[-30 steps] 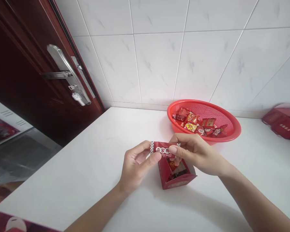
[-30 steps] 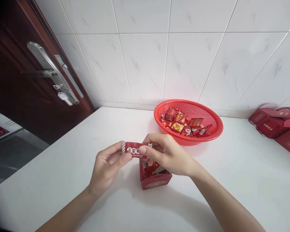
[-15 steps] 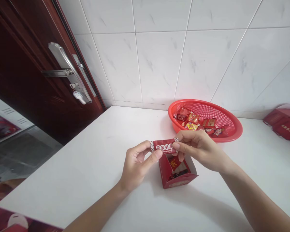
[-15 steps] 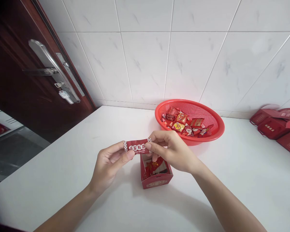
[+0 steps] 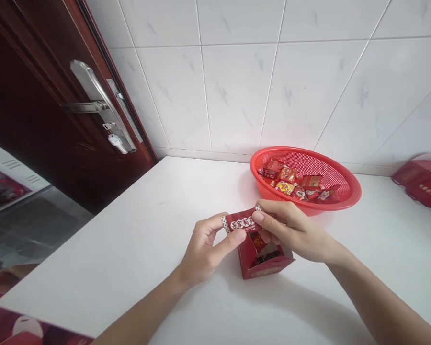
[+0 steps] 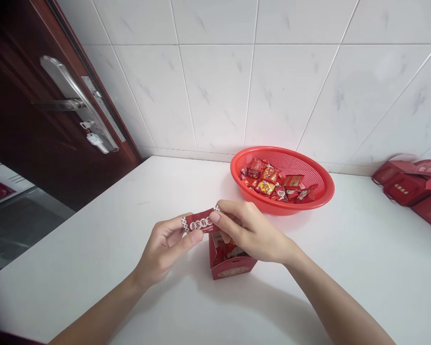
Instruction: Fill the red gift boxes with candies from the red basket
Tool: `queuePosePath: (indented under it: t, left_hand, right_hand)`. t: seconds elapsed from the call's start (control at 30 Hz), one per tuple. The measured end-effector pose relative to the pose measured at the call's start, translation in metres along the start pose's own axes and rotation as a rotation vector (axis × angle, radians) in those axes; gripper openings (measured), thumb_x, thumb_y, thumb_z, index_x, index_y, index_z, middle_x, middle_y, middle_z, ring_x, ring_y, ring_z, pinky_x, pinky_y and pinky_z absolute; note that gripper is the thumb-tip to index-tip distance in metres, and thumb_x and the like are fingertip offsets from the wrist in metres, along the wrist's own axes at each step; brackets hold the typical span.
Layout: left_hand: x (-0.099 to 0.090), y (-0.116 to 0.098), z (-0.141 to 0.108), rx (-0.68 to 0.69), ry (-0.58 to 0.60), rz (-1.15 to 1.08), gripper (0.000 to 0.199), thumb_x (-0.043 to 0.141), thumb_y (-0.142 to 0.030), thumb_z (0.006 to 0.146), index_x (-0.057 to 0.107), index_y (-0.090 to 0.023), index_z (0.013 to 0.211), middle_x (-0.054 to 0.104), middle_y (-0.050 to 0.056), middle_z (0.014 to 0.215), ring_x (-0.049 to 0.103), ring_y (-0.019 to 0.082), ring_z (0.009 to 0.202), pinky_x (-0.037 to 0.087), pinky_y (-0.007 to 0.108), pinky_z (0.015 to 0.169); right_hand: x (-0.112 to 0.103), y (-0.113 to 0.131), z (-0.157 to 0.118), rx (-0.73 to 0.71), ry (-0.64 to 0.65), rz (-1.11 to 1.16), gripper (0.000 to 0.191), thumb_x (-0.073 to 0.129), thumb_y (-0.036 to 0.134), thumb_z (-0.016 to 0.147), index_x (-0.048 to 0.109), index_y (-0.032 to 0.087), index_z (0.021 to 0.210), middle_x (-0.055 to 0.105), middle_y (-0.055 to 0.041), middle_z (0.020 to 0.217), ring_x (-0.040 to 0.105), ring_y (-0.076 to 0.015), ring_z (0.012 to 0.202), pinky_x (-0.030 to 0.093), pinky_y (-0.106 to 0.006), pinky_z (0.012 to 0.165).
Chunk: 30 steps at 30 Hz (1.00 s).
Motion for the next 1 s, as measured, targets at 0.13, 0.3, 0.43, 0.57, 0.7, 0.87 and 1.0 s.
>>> queuePosePath:
  t: [0.13, 0.3, 0.43, 0.57, 0.7, 0.87, 1.0]
  left_hand:
    - [-0.003, 0.005, 0.000, -0.012, -0.040, 0.034, 0.023, 0.066, -0.037, 0.093, 0.073, -0.015, 0.088, 0.066, 0.006, 0.085, 0.060, 0.021, 0.084, 0.048, 0.034, 0.080]
    - [-0.004, 0.004, -0.002, 0.037, -0.076, 0.081, 0.026, 0.067, -0.038, 0.092, 0.068, -0.016, 0.078, 0.055, 0.002, 0.074, 0.050, 0.016, 0.071, 0.042, 0.029, 0.068]
    - [-0.004, 0.001, -0.002, 0.058, -0.098, 0.085, 0.029, 0.068, -0.038, 0.091, 0.065, -0.016, 0.073, 0.049, 0.000, 0.069, 0.045, 0.014, 0.066, 0.039, 0.028, 0.064]
    - [-0.003, 0.002, 0.000, 0.027, -0.112, 0.063, 0.025, 0.070, -0.038, 0.089, 0.071, -0.015, 0.079, 0.058, 0.002, 0.071, 0.049, 0.015, 0.067, 0.043, 0.029, 0.066]
    - [0.001, 0.001, 0.001, 0.010, -0.067, 0.005, 0.022, 0.067, -0.037, 0.093, 0.077, -0.017, 0.092, 0.072, 0.006, 0.085, 0.063, 0.022, 0.081, 0.050, 0.033, 0.079]
    - [-0.002, -0.001, -0.001, 0.085, -0.103, 0.088, 0.020, 0.066, -0.035, 0.094, 0.078, -0.020, 0.095, 0.073, 0.006, 0.089, 0.065, 0.022, 0.086, 0.051, 0.033, 0.082]
    - [-0.006, -0.001, -0.003, 0.139, -0.166, 0.167, 0.021, 0.067, -0.036, 0.093, 0.078, -0.020, 0.089, 0.070, 0.005, 0.078, 0.060, 0.017, 0.070, 0.049, 0.031, 0.071]
  right_hand:
    - [0.003, -0.004, 0.001, 0.035, -0.030, 0.055, 0.046, 0.051, 0.051, 0.101, 0.042, 0.021, 0.067, 0.046, 0.0051, 0.058, 0.039, -0.0074, 0.050, 0.032, -0.022, 0.046]
    - [0.009, -0.006, 0.002, 0.070, 0.006, 0.180, 0.045, 0.060, 0.053, 0.095, 0.045, 0.020, 0.067, 0.045, 0.0059, 0.053, 0.038, -0.0071, 0.047, 0.029, -0.022, 0.042]
    - [0.008, -0.006, 0.002, 0.103, -0.045, 0.161, 0.045, 0.060, 0.052, 0.095, 0.043, 0.021, 0.066, 0.044, 0.0063, 0.052, 0.036, -0.0064, 0.045, 0.027, -0.021, 0.040]
    - [0.009, -0.008, 0.002, 0.129, -0.054, 0.187, 0.046, 0.061, 0.053, 0.094, 0.043, 0.021, 0.066, 0.046, 0.0057, 0.051, 0.037, -0.0067, 0.045, 0.028, -0.020, 0.039]
    - [0.008, -0.008, 0.002, 0.149, -0.063, 0.228, 0.047, 0.059, 0.056, 0.094, 0.045, 0.020, 0.066, 0.049, 0.0044, 0.055, 0.042, -0.0081, 0.047, 0.033, -0.021, 0.042]
    - [-0.006, -0.001, 0.000, 0.084, -0.179, 0.083, 0.049, 0.056, 0.056, 0.096, 0.049, 0.019, 0.065, 0.054, 0.0011, 0.059, 0.048, -0.0102, 0.052, 0.037, -0.024, 0.047]
    - [-0.017, 0.002, -0.002, 0.070, -0.238, 0.044, 0.049, 0.061, 0.058, 0.092, 0.048, 0.020, 0.064, 0.056, 0.0007, 0.056, 0.049, -0.0111, 0.051, 0.039, -0.025, 0.047]
Point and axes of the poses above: each hand's wrist, its own z-axis towards the middle knuckle, its own x-axis out of the palm, y = z × x, the point moved 5 cm from there along z, towards the middle knuckle
